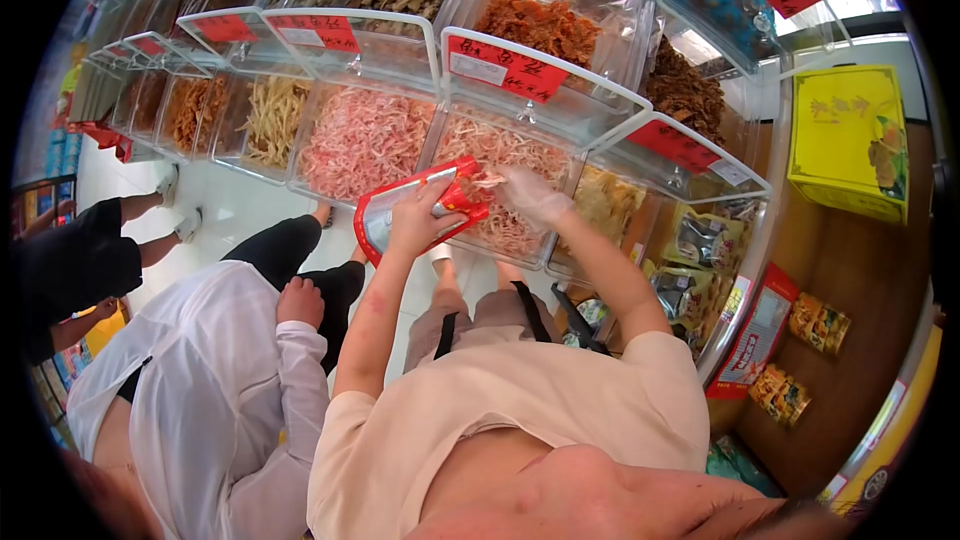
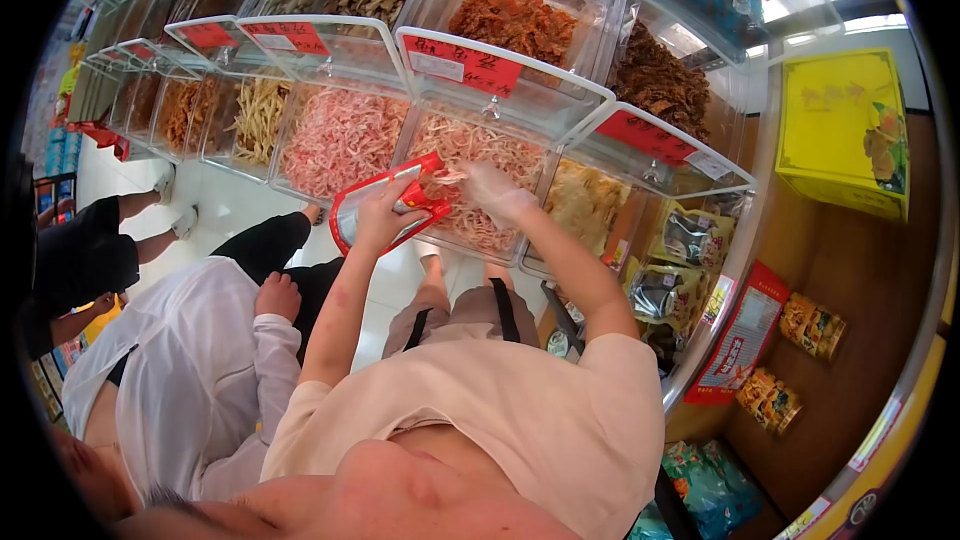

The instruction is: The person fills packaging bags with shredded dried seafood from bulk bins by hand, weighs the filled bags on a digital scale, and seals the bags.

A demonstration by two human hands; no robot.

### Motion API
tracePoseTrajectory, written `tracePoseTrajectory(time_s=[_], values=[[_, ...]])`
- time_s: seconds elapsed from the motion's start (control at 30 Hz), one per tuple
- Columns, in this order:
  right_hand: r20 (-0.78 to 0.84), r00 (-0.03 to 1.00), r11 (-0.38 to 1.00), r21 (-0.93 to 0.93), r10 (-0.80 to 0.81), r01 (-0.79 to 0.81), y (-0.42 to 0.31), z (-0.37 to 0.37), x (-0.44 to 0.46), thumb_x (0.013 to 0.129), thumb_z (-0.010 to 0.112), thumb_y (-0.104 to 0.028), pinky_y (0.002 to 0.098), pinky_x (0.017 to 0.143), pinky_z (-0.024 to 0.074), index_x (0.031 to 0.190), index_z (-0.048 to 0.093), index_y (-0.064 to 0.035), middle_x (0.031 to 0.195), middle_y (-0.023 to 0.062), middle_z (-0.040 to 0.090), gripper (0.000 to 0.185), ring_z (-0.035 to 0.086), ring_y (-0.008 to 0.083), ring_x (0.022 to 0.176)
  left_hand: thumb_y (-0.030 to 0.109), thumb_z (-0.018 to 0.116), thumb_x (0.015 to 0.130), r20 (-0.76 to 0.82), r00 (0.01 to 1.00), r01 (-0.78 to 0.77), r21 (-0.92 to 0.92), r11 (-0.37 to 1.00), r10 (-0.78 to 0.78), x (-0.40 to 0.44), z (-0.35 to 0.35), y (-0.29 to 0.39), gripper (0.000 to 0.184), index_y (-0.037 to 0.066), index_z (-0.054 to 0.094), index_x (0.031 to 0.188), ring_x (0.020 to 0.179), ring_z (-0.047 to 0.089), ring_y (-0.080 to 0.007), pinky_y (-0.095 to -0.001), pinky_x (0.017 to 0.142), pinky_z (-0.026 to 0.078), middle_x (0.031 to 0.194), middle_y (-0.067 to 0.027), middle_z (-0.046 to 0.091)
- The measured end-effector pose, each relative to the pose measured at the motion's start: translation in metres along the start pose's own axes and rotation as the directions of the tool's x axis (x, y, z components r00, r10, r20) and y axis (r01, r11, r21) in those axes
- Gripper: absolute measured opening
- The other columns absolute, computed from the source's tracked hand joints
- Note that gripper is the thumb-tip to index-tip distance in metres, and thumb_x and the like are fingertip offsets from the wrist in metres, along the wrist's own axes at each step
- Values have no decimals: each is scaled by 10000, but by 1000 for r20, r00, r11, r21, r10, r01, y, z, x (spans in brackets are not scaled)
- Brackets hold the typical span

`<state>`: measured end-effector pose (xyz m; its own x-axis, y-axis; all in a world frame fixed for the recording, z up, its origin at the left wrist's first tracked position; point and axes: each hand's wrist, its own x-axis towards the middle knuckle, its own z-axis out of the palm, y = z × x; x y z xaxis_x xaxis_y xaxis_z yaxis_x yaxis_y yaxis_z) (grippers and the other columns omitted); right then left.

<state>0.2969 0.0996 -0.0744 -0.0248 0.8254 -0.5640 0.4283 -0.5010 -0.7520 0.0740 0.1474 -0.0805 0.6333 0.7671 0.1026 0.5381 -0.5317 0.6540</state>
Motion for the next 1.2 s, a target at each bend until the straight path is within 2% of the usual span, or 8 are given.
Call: tracePoseTrajectory(time_s=[0.2, 0.27, 0.43, 0.53, 0.77, 0.97, 1.03, 1.2], values=[[392, 881, 804, -415, -265, 426, -44, 10, 19, 812, 542, -206, 361, 677, 475, 995, 603, -46, 825, 125, 641, 251, 617, 269, 765, 339, 800, 574, -12, 997, 71, -145, 987, -74, -2, -3, 21, 656, 98, 576, 1142, 963, 600, -318, -383, 811, 481, 1058, -142, 624], [500, 844, 627, -726, 196, 284, -125, -9, -20, 794, 545, -255, 360, 678, 481, 1013, 606, -49, 857, 127, 645, 307, 617, 259, 774, 339, 802, 571, -64, 998, -36, -205, 978, 23, -1, -19, 32, 669, 91, 572, 1149, 963, 596, -331, -379, 817, 479, 1056, -155, 621], [586, 810, 778, -511, 3, 367, -150, 7, -29, 792, 531, -232, 393, 680, 495, 1043, 578, -41, 908, 130, 636, 319, 630, 266, 799, 324, 800, 608, -48, 978, 82, -806, 587, -202, -25, -29, 18, 661, 11, 561, 1139, 895, 620, -180, -298, 779, 469, 1009, -99, 650], [694, 716, 362, -651, -73, 667, -196, -15, -60, 821, 531, -185, 440, 698, 493, 1065, 555, -67, 929, 154, 623, 272, 616, 332, 827, 292, 799, 628, -98, 966, 62, -812, 580, -241, -38, -45, 23, 559, -15, 604, 1052, 848, 583, -115, -267, 746, 461, 962, -52, 648], [611, 715, 307, -646, -340, 699, -243, -52, -141, 796, 573, -240, 406, 616, 498, 875, 571, -54, 693, 172, 603, 201, 620, 310, 675, 237, 800, 636, -274, 931, -88, -810, 580, -242, -24, -100, 52, 422, 0, 657, 954, 822, 585, -126, -277, 733, 461, 968, -56, 652], [389, 657, 128, -793, -646, 595, -240, -55, -120, 741, 584, -185, 375, 587, 499, 748, 619, -61, 664, 137, 609, 128, 619, 288, 637, 247, 830, 582, -371, 916, -291, -876, 384, -151, -1, -105, 54, 1033, 32, 237, 1401, 1173, 458, -232, -341, 938, 403, 1371, -125, 374], [275, 626, 165, -817, -729, 552, -241, -56, -118, 714, 580, -159, 366, 631, 510, 713, 629, -53, 723, 135, 631, 117, 630, 285, 696, 212, 843, 555, -110, 989, -149, -732, 665, 100, -13, -96, 45, 1233, 53, -11, 1430, 1288, 324, -253, -337, 1004, 352, 1447, -135, 213], [350, 560, 169, -719, -751, 675, -241, -28, -107, 720, 591, -140, 410, 623, 490, 779, 612, -73, 653, 141, 593, 91, 616, 304, 664, 154, 828, 602, -127, 977, 12, -771, 636, -172, -6, -30, 42, 742, 18, 419, 1206, 1009, 556, -196, -319, 862, 459, 1104, -97, 562]])
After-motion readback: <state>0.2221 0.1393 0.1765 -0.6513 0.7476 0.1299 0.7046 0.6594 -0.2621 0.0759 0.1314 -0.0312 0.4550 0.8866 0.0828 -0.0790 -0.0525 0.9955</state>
